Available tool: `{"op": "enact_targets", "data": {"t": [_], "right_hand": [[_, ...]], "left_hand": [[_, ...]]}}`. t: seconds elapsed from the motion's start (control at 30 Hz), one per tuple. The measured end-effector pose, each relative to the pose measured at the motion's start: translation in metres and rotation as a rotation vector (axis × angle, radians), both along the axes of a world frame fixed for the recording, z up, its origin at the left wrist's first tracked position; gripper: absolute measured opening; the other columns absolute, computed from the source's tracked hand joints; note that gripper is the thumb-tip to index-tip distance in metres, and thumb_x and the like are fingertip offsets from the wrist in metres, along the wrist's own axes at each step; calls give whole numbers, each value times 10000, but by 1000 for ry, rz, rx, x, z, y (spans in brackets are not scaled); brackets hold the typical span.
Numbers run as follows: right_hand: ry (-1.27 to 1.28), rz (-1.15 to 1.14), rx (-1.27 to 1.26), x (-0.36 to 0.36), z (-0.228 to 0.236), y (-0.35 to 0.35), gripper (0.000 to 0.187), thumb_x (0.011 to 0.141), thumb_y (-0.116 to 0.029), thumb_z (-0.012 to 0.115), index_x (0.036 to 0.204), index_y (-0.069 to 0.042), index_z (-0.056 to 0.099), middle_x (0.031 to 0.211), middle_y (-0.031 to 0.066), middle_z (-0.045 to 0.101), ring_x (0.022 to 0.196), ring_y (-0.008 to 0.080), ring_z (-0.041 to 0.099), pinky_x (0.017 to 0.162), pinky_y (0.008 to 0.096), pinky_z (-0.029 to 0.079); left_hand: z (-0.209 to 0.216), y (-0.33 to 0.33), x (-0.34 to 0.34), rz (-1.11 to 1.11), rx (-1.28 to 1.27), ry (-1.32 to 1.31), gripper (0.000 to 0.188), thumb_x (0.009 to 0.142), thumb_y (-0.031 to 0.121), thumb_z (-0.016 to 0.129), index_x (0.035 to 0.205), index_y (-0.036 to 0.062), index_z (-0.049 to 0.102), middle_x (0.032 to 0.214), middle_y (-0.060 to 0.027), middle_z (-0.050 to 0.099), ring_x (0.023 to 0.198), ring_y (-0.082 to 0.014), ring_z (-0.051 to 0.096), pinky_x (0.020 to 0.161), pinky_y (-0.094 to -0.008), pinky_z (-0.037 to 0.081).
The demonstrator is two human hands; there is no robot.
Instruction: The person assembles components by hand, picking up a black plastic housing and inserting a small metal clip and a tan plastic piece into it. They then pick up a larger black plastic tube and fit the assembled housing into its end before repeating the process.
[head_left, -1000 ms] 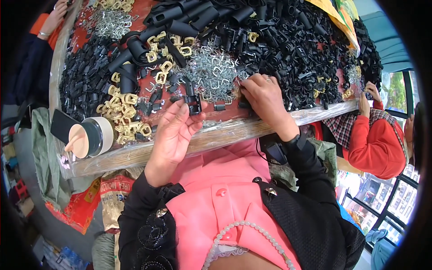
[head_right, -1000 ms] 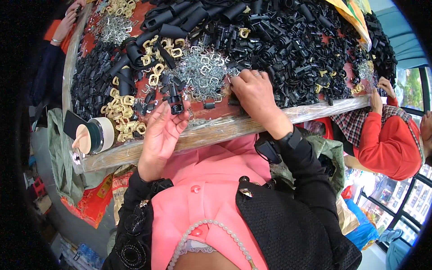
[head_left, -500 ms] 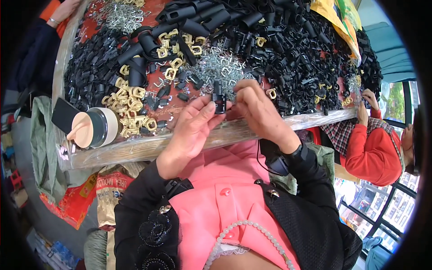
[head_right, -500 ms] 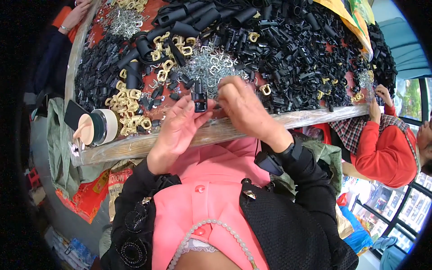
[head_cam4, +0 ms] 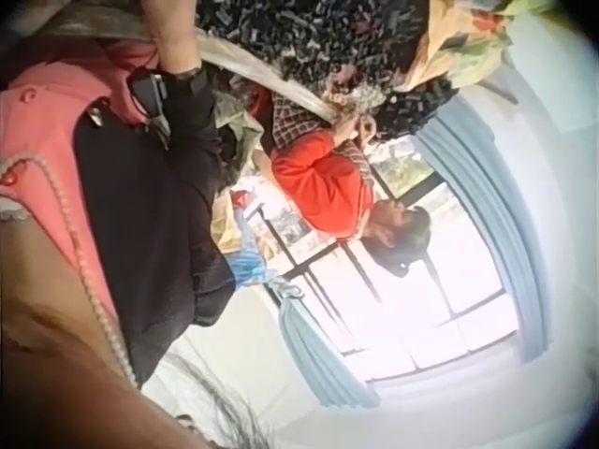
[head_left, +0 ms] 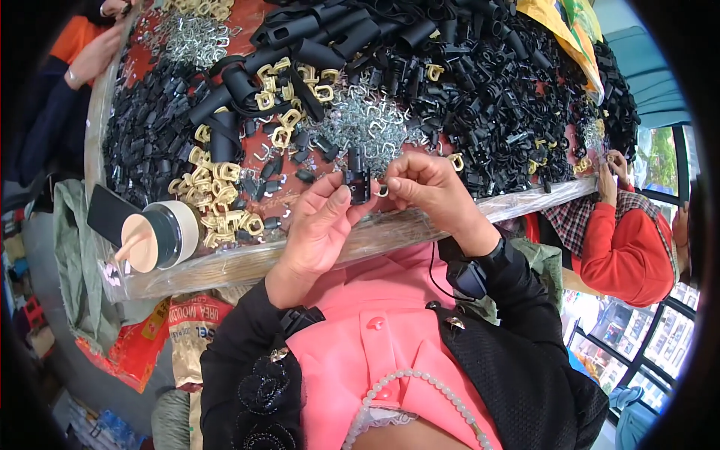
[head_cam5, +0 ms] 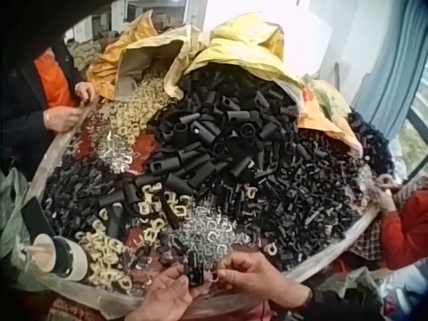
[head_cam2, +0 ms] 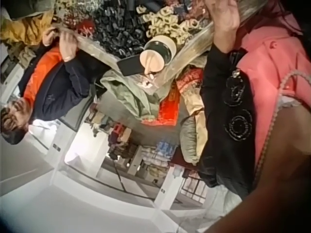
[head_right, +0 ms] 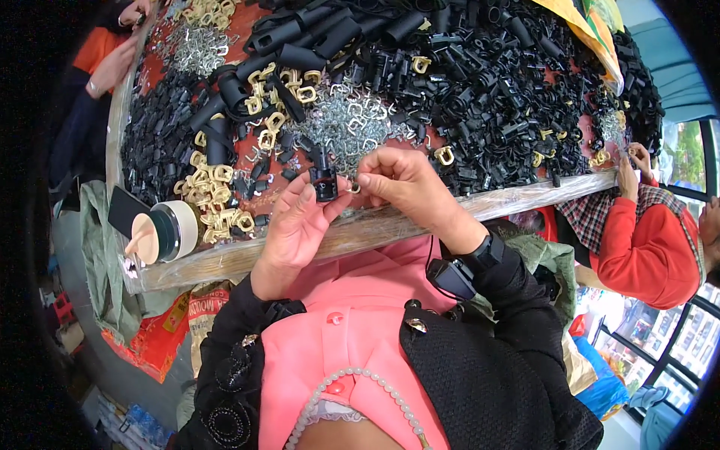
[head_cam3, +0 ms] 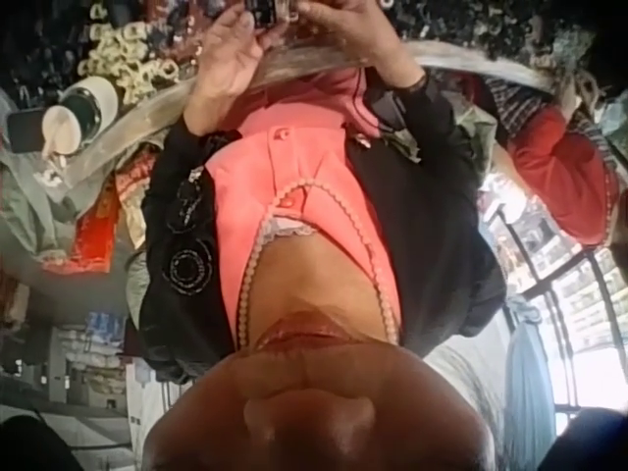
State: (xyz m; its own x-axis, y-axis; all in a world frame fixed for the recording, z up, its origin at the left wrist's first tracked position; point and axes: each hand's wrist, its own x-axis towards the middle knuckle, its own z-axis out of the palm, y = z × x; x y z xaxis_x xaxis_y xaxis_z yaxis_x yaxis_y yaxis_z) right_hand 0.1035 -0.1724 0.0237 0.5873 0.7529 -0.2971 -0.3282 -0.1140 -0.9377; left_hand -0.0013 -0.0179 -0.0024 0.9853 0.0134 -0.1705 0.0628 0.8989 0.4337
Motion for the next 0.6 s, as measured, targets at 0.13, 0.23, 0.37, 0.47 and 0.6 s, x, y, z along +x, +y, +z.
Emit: {"op": "enact_targets", "data": {"t": [0.13,0.23,0.37,0.47,0.6], "right_hand": [[-33,43,-70,-5,4,2,113,849,-129,519,796,-34,490,690,-18,508,620,43,473,554,164,392],[-119,52,-115,-10,0,-2,143,863,-142,500,781,-27,477,686,-26,472,601,41,449,543,163,379],[-237,-99,-44,-14,4,1,147,866,-137,488,778,-22,462,725,2,451,651,84,449,598,199,382],[-631,-30,-11,-9,8,3,126,853,-124,495,785,-24,460,803,43,459,728,135,455,650,233,379],[-902,-7,-3,-13,20,7,82,807,-86,526,784,-32,469,902,90,456,828,216,441,731,289,360]], "left_hand": [[-2,-3,-3,-5,-2,-11,276,850,136,506,1080,-11,465,1023,-118,561,974,-193,539,895,-344,413],[2,-4,-5,-1,-15,2,279,851,138,505,1085,-7,462,1025,-123,560,973,-199,542,890,-343,418],[8,-2,-6,-12,-22,94,274,850,132,505,1087,0,462,1015,-120,565,932,-201,565,827,-311,463],[8,-3,-9,-42,-21,107,270,847,127,511,1084,5,470,985,-109,578,871,-199,590,743,-273,501],[12,-4,-9,-78,33,176,255,840,129,525,1059,2,493,955,-99,588,827,-192,602,695,-250,512]]}}
